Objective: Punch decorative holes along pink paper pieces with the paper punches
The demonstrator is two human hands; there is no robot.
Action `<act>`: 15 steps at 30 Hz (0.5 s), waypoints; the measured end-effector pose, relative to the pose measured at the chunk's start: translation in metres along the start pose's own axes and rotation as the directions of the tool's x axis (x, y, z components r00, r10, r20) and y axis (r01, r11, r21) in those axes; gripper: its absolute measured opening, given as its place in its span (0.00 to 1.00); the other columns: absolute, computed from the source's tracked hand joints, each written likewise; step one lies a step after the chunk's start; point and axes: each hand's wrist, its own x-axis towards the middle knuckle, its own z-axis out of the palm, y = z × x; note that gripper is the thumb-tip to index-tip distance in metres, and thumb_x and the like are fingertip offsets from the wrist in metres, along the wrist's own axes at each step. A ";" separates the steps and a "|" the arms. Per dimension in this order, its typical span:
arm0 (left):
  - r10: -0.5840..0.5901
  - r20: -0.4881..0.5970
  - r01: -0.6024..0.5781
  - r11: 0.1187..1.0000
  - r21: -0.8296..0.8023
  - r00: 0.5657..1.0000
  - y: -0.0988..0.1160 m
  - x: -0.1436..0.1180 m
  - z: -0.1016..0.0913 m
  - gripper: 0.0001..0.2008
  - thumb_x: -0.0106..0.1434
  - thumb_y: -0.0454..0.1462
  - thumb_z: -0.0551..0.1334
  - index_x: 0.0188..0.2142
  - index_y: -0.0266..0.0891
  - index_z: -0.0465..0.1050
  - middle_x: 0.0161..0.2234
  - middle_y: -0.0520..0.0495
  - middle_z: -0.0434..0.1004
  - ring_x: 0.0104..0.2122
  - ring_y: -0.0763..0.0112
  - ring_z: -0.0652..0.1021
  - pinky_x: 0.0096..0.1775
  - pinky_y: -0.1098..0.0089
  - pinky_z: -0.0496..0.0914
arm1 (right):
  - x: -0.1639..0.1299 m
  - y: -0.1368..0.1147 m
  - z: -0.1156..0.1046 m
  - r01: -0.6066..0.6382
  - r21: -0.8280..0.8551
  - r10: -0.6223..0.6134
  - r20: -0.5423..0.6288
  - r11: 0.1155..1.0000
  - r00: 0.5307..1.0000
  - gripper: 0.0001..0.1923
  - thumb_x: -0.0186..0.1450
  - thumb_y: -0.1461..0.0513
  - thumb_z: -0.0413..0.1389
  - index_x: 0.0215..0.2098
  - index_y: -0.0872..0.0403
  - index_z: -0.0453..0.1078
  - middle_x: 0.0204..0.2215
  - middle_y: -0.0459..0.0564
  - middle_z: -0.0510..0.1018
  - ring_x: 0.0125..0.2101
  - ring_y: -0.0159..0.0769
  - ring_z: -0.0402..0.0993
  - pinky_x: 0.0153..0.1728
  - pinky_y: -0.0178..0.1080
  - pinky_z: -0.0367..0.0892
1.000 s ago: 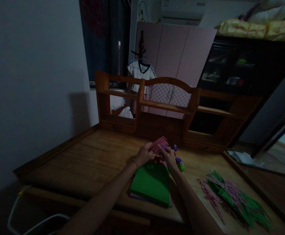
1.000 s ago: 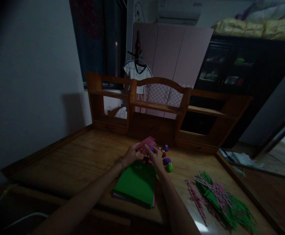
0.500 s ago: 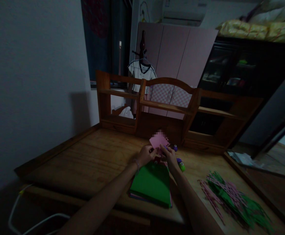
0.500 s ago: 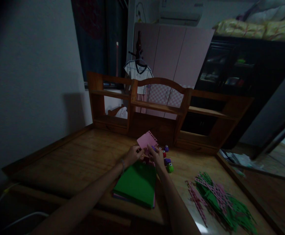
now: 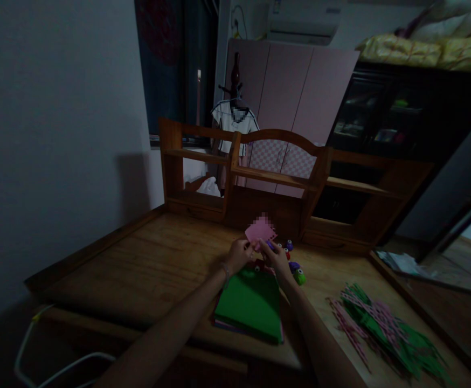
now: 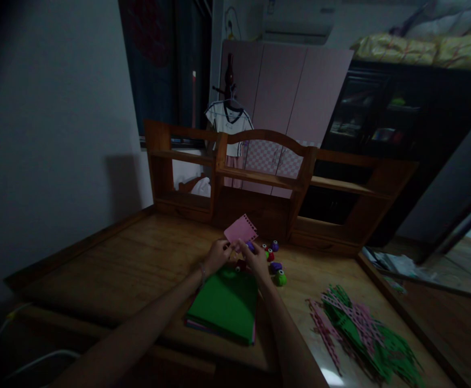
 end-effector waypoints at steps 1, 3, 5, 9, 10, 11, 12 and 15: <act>-0.025 -0.012 0.025 1.000 -0.016 1.000 0.000 0.000 -0.001 0.24 0.62 0.50 0.53 0.24 0.31 0.73 0.19 0.48 0.72 0.20 0.75 0.69 0.23 0.75 0.58 | -0.001 -0.002 0.000 -0.014 0.011 0.014 -0.005 1.000 1.000 0.25 0.49 0.42 0.59 0.22 0.55 0.66 0.12 0.41 0.63 0.13 0.26 0.54 0.14 0.32 0.48; -0.070 -0.036 0.068 0.996 -0.056 0.997 0.000 0.000 -0.002 0.25 0.62 0.51 0.52 0.25 0.31 0.72 0.19 0.48 0.71 0.20 0.74 0.70 0.23 0.75 0.59 | -0.001 -0.004 0.000 -0.050 0.041 0.050 -0.018 0.998 0.999 0.24 0.49 0.42 0.60 0.21 0.54 0.66 0.12 0.41 0.62 0.13 0.25 0.54 0.13 0.32 0.48; -0.099 -0.059 0.094 0.992 -0.085 0.993 0.000 0.001 -0.003 0.25 0.62 0.52 0.52 0.26 0.32 0.72 0.18 0.49 0.71 0.21 0.73 0.71 0.23 0.75 0.59 | -0.001 -0.005 -0.002 -0.086 0.087 0.087 -0.012 0.993 0.996 0.24 0.50 0.42 0.59 0.22 0.54 0.66 0.12 0.40 0.62 0.12 0.25 0.53 0.13 0.31 0.48; -0.161 -0.079 0.149 0.978 -0.145 0.984 -0.002 0.002 -0.004 0.26 0.61 0.54 0.52 0.25 0.33 0.71 0.18 0.49 0.70 0.18 0.74 0.70 0.21 0.75 0.59 | 0.002 -0.001 -0.008 -0.129 0.209 0.133 -0.007 0.969 0.991 0.26 0.53 0.40 0.55 0.28 0.55 0.69 0.12 0.39 0.60 0.12 0.24 0.50 0.12 0.31 0.48; -0.171 -0.074 0.157 0.975 -0.159 0.983 -0.002 0.002 -0.004 0.26 0.60 0.55 0.52 0.26 0.33 0.71 0.18 0.50 0.70 0.18 0.74 0.70 0.21 0.75 0.59 | 0.004 0.001 -0.010 -0.131 0.235 0.139 -0.018 0.963 0.990 0.26 0.54 0.40 0.54 0.27 0.55 0.69 0.12 0.39 0.59 0.12 0.25 0.50 0.12 0.30 0.49; -0.174 -0.069 0.160 0.973 -0.166 0.982 -0.003 0.002 -0.004 0.26 0.60 0.55 0.52 0.26 0.33 0.71 0.18 0.50 0.69 0.18 0.74 0.70 0.21 0.75 0.59 | 0.005 0.003 -0.012 -0.136 0.259 0.148 -0.030 0.956 0.988 0.27 0.55 0.39 0.52 0.26 0.55 0.68 0.11 0.39 0.58 0.12 0.25 0.50 0.12 0.30 0.49; -0.173 -0.064 0.160 0.973 -0.168 0.983 -0.004 0.003 -0.004 0.26 0.60 0.55 0.52 0.26 0.33 0.71 0.18 0.50 0.69 0.18 0.74 0.70 0.21 0.75 0.60 | 0.006 0.005 -0.014 -0.146 0.286 0.163 -0.036 0.947 0.986 0.28 0.55 0.38 0.51 0.24 0.55 0.67 0.11 0.39 0.57 0.12 0.25 0.51 0.12 0.31 0.49; -0.178 -0.064 0.165 0.971 -0.172 0.982 -0.007 0.003 -0.004 0.26 0.60 0.55 0.52 0.26 0.33 0.70 0.18 0.51 0.68 0.17 0.74 0.70 0.20 0.75 0.60 | 0.010 0.007 -0.020 -0.192 0.414 0.217 -0.012 0.890 0.976 0.29 0.56 0.37 0.49 0.18 0.53 0.60 0.09 0.39 0.55 0.11 0.25 0.50 0.11 0.31 0.48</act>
